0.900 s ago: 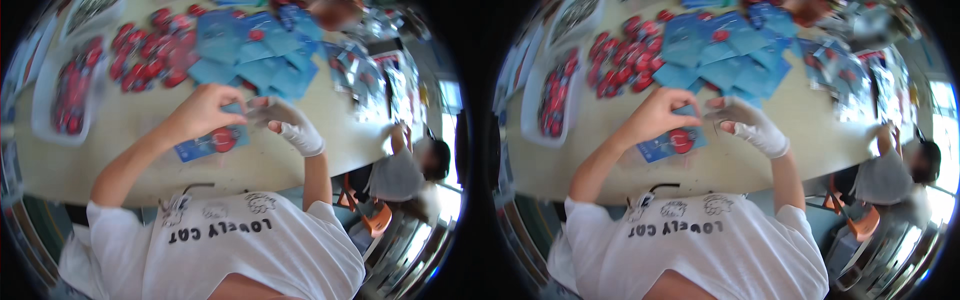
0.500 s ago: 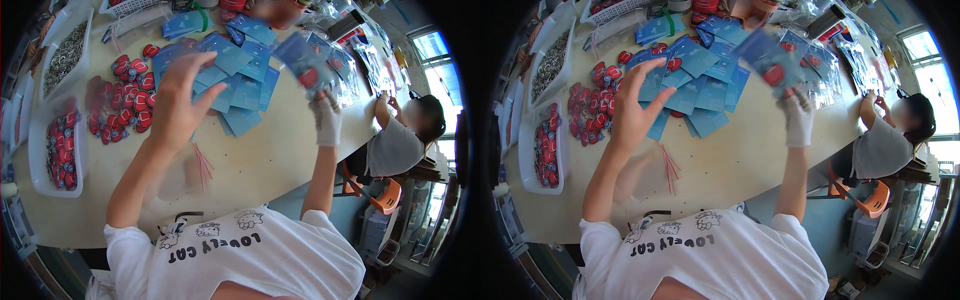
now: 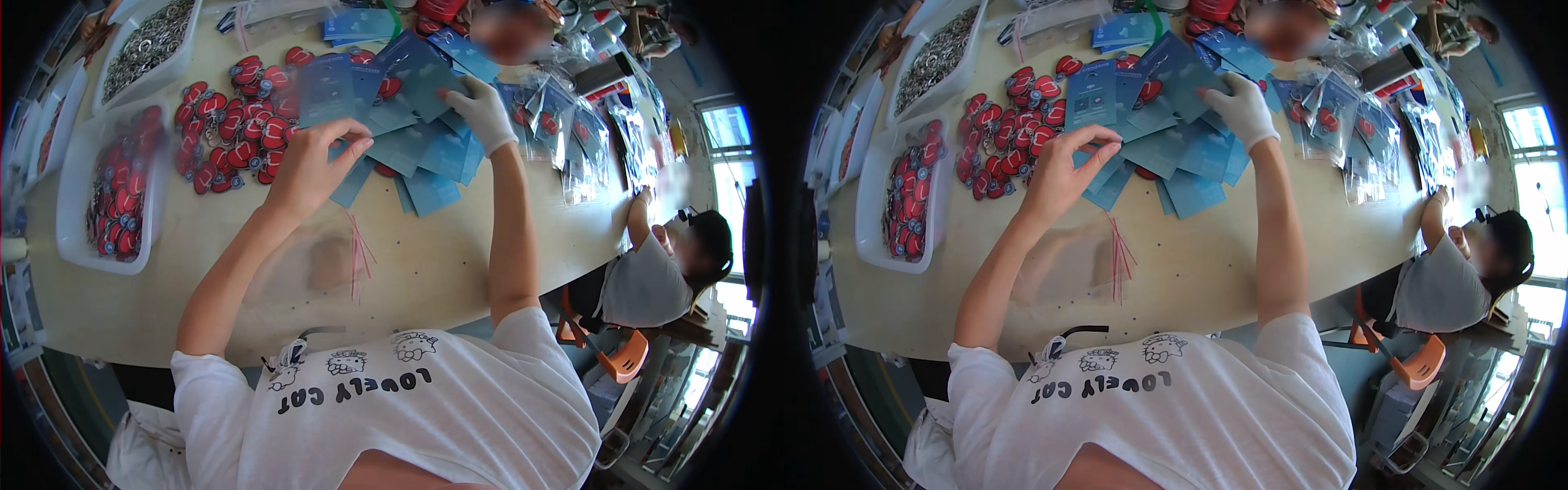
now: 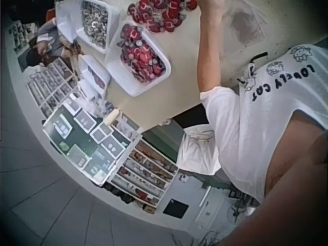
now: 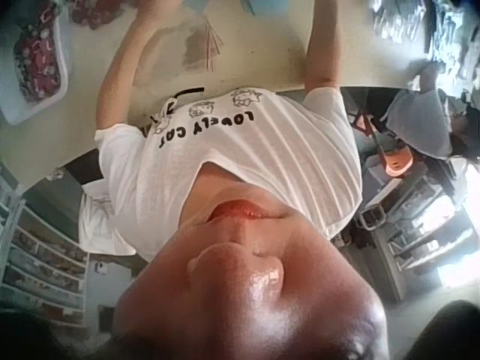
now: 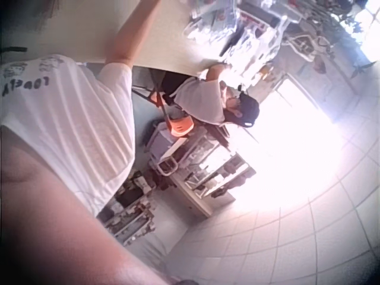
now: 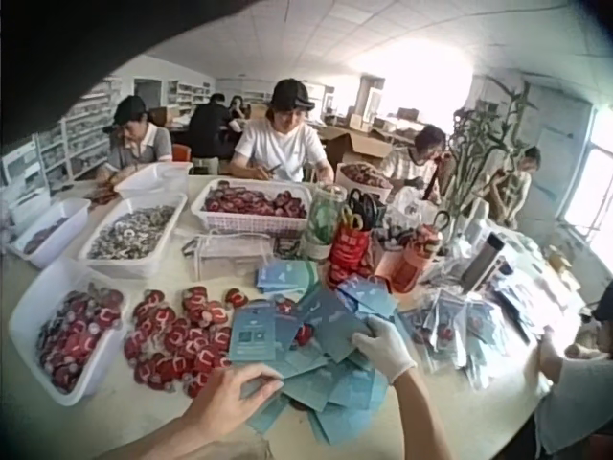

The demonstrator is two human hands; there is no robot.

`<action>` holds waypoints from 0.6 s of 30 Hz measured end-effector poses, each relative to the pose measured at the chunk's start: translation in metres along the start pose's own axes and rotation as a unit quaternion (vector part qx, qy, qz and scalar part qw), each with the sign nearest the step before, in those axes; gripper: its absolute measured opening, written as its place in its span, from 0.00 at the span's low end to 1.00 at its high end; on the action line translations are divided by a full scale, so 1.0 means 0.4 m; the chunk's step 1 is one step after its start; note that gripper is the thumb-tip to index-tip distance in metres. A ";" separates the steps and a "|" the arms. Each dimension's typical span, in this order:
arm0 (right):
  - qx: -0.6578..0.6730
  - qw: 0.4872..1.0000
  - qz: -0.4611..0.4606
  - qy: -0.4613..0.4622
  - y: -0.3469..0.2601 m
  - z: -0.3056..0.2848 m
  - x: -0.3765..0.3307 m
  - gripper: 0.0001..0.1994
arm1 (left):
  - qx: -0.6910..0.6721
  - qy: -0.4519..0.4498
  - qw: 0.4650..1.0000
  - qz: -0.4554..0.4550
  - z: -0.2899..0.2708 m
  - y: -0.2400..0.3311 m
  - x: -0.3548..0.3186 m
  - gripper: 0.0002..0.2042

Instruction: The person repeatedly picks up heart-shaped keychains attached to blue cards and places them into small clear plastic bags. They handle the items one by one, inserting the packaged keychains into a pile on the table.

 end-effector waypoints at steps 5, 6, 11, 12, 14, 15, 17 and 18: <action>0.298 0.939 -0.088 0.147 0.030 -0.001 -0.059 0.16 | -0.087 0.065 0.994 -0.012 -0.024 -0.051 0.038 0.12; 0.338 0.924 -0.102 0.145 0.032 0.001 -0.066 0.16 | -0.094 0.084 0.992 0.005 -0.025 -0.057 0.051 0.12; 0.533 0.808 -0.239 0.075 -0.015 0.004 -0.097 0.16 | -0.159 0.096 0.977 0.102 -0.011 -0.024 0.118 0.16; 0.549 0.802 -0.225 0.068 -0.026 0.009 -0.105 0.16 | -0.199 0.061 0.975 0.078 -0.008 -0.007 0.127 0.16; 0.583 0.787 -0.196 0.052 -0.047 0.024 -0.122 0.18 | -0.275 -0.008 0.961 0.025 -0.007 0.032 0.139 0.17; 0.594 0.786 -0.167 0.040 -0.056 0.033 -0.133 0.18 | -0.298 -0.032 0.954 0.019 0.005 0.034 0.135 0.18; 0.615 0.781 -0.105 0.017 -0.080 0.059 -0.170 0.18 | -0.344 -0.079 0.936 0.003 0.028 0.037 0.109 0.21; 0.607 0.790 -0.087 0.007 -0.098 0.071 -0.192 0.19 | -0.351 -0.083 0.933 -0.011 0.034 0.050 0.094 0.20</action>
Point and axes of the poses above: each hand's wrist, its own x-axis towards the middle knuckle, its own z-axis out of the palm, y = z × x, the point moved 2 cm from there along x, towards the middle knuckle, and after that the axes turned 4 degrees about -x, right-handed, at the moved point
